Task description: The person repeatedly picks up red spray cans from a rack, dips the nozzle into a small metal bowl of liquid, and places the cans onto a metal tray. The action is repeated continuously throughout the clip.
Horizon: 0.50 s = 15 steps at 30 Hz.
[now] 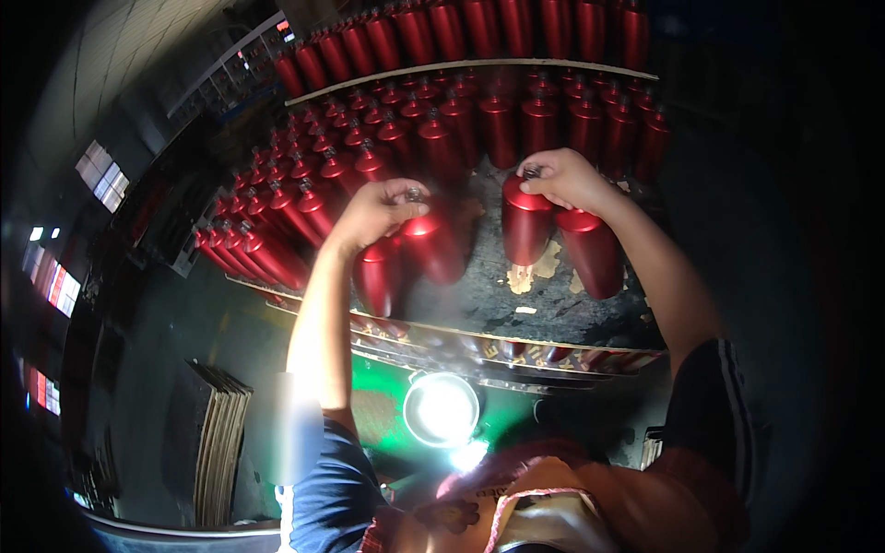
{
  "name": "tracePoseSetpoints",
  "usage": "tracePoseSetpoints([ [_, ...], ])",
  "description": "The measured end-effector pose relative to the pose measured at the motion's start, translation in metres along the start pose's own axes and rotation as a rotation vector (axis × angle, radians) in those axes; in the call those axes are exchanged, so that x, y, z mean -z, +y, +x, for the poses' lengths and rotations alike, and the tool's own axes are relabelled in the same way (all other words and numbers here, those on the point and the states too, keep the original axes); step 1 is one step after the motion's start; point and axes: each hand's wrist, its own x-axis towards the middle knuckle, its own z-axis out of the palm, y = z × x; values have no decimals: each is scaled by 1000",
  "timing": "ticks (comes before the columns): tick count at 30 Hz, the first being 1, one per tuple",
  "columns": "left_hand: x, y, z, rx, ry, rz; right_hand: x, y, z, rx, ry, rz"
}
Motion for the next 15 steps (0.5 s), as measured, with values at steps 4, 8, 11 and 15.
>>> tracePoseSetpoints([
  [4, -11, 2, -36, -95, 131, -3, -16, -6, -61, 204, 301, -179],
  [8, -49, -6, -101, -333, 492, 246, -30, -19, -128, 288, 481, -124],
  [11, -78, -12, -164, -265, 598, -128, -47, -21, -171, 367, 465, -85],
  [15, -110, 7, -292, -260, 823, 3, -64, -32, -216, 475, 334, -74],
])
